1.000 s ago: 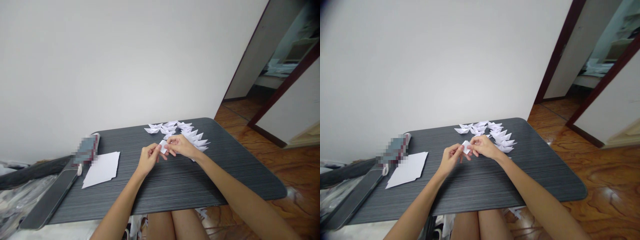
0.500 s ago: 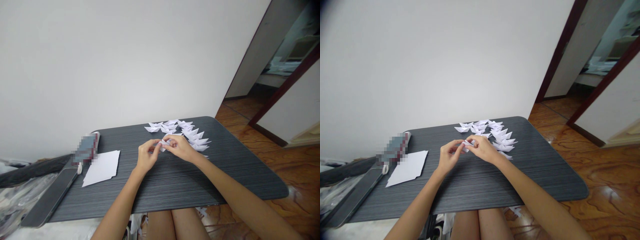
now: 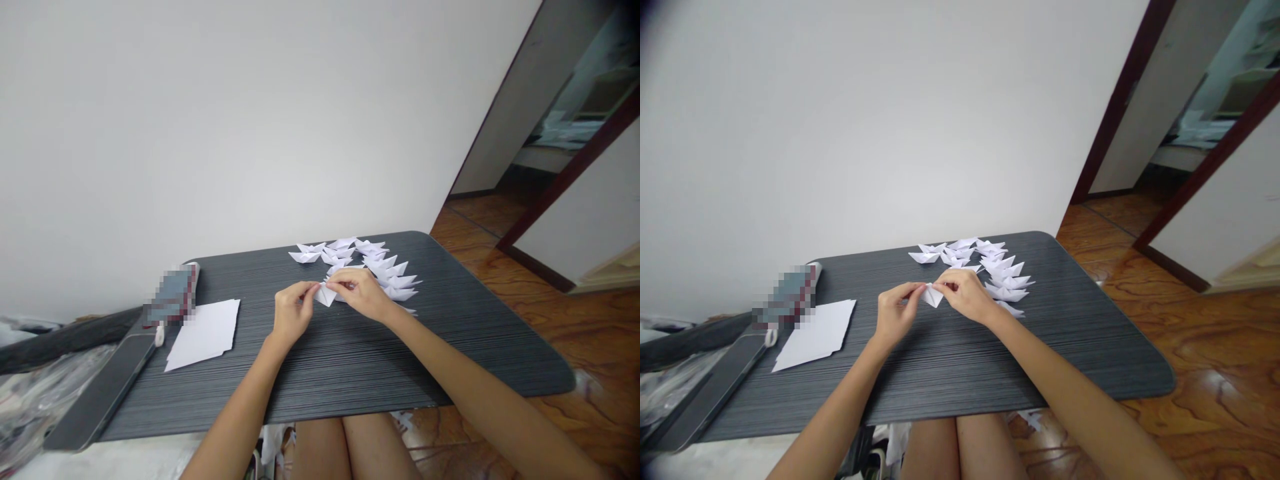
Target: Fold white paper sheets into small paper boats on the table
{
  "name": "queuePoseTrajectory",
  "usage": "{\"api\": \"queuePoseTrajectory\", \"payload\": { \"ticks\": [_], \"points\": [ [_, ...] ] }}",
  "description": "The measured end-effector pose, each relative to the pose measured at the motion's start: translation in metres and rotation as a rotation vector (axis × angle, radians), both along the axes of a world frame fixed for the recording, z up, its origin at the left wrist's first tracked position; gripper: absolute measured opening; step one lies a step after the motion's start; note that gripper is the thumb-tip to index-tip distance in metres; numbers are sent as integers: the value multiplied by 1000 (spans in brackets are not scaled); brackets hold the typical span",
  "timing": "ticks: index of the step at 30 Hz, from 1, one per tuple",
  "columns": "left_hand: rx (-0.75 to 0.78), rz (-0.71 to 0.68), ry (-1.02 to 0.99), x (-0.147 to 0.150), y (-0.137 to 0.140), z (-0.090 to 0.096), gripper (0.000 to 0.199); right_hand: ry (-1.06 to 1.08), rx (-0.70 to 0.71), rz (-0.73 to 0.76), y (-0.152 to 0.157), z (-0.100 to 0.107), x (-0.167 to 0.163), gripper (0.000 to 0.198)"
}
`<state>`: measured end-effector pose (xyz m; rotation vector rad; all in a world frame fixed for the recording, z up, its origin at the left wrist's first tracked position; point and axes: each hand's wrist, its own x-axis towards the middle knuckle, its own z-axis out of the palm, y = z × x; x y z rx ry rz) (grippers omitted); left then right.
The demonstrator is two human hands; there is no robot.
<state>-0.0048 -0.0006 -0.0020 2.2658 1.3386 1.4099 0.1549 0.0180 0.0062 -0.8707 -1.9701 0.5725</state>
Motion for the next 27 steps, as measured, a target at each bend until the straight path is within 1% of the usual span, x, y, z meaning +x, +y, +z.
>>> {"api": "queuePoseTrajectory", "payload": {
  "ticks": [5,15,20,23,27],
  "points": [
    [-2,24,10,1,-1,-1,18,0,-42,3,2,-3,0,19],
    [-46,51,9,1,-3,2,20,43,-130,29,3,-1,1,19],
    [-71,71,-90,0,-2,1,21,120,-174,7,7,-4,3,19],
    [-145,11,-219,1,-1,-1,21,148,-147,-5,8,-5,2,18],
    [-321,-137,-378,4,0,-2,22,120,-83,-9,6,-4,1,17]
  ]
}}
